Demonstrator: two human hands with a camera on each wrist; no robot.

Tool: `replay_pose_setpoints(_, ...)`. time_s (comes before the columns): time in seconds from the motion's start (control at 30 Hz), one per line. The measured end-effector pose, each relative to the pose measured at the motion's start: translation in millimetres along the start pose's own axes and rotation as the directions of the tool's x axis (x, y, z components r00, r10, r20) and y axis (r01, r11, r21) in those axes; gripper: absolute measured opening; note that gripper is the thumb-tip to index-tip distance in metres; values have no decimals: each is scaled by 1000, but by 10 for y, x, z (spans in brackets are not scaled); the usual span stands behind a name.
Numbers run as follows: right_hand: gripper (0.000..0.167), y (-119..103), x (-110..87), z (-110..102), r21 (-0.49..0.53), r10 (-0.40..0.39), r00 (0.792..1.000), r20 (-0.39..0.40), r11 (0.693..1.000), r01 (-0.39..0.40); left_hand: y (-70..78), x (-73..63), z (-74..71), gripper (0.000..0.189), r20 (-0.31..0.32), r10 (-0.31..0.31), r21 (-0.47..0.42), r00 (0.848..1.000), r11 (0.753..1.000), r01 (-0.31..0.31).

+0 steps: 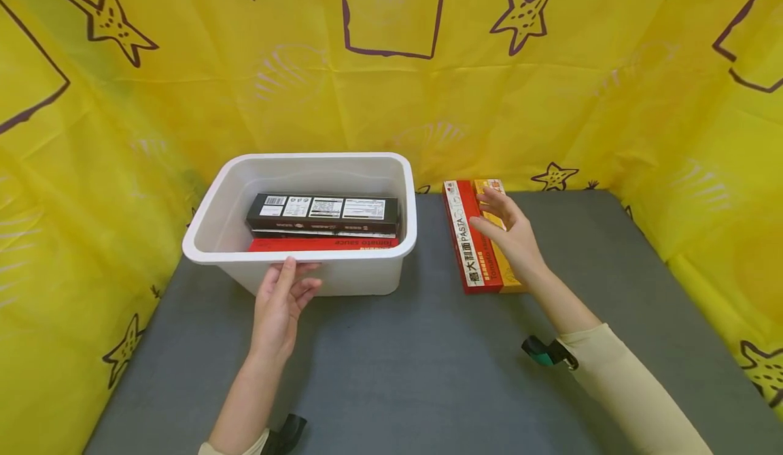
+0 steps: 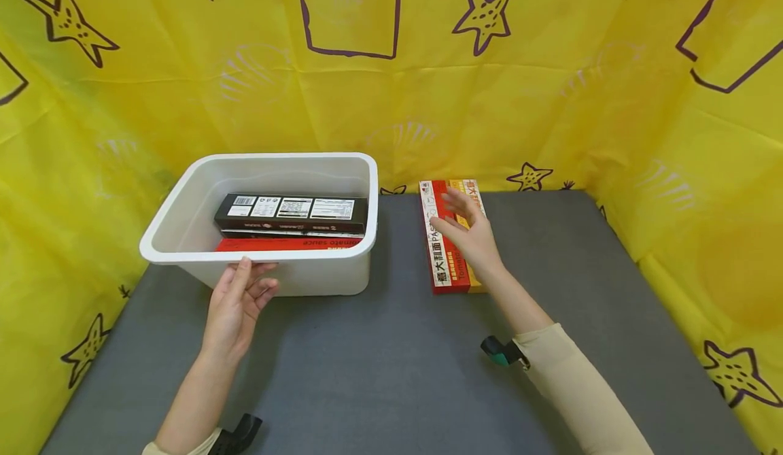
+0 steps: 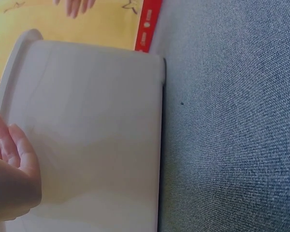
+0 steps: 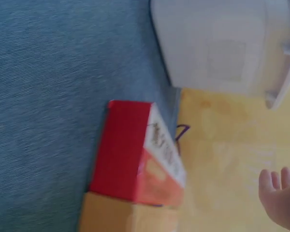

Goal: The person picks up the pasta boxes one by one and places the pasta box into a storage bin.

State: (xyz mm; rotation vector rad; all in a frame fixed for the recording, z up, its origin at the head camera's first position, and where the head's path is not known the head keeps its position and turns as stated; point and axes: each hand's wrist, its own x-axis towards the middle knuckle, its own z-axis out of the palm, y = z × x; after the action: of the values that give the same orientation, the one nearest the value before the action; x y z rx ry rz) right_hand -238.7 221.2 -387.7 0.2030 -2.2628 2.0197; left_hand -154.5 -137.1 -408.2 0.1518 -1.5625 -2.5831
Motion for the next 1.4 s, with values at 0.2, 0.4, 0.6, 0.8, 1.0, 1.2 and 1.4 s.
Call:
replay_pose_setpoints(0.2,62,171,-58,-145,-30,63,991,-121,997,-67,6,1,-1,16,0,-1,-5,1000,1000,1)
replay_pose_setpoints(0.4,66,324,-134,-276,-76,99,976,-194,990,-115,4,4,-1,16,7,1,-5,1000,1000,-1)
replay_pose_setpoints(0.6,70,475,-235,-396,-132,102,966,-236,982,-136,1,7,2,16,3,0,-7,1000,1000,0)
replay_pose_setpoints(0.8,79,603,-343,-514,-190,144,963,-229,963,-190,-2,9,3,18,-4,-10,-4,1000,1000,10)
replay_pose_setpoints(1.0,87,695,-429,-608,-305,190,963,-189,921,-242,-2,4,-3,18,-8,-11,-13,1000,1000,11)
replay_pose_setpoints(1.2,95,808,-529,-643,-397,244,961,-132,875,-276,-1,3,-8,17,-1,-3,-24,1000,1000,3)
replay_pose_setpoints(1.4,105,897,-586,-646,-435,257,962,-86,859,-269,-4,12,-2,17,2,-5,-33,1000,999,5)
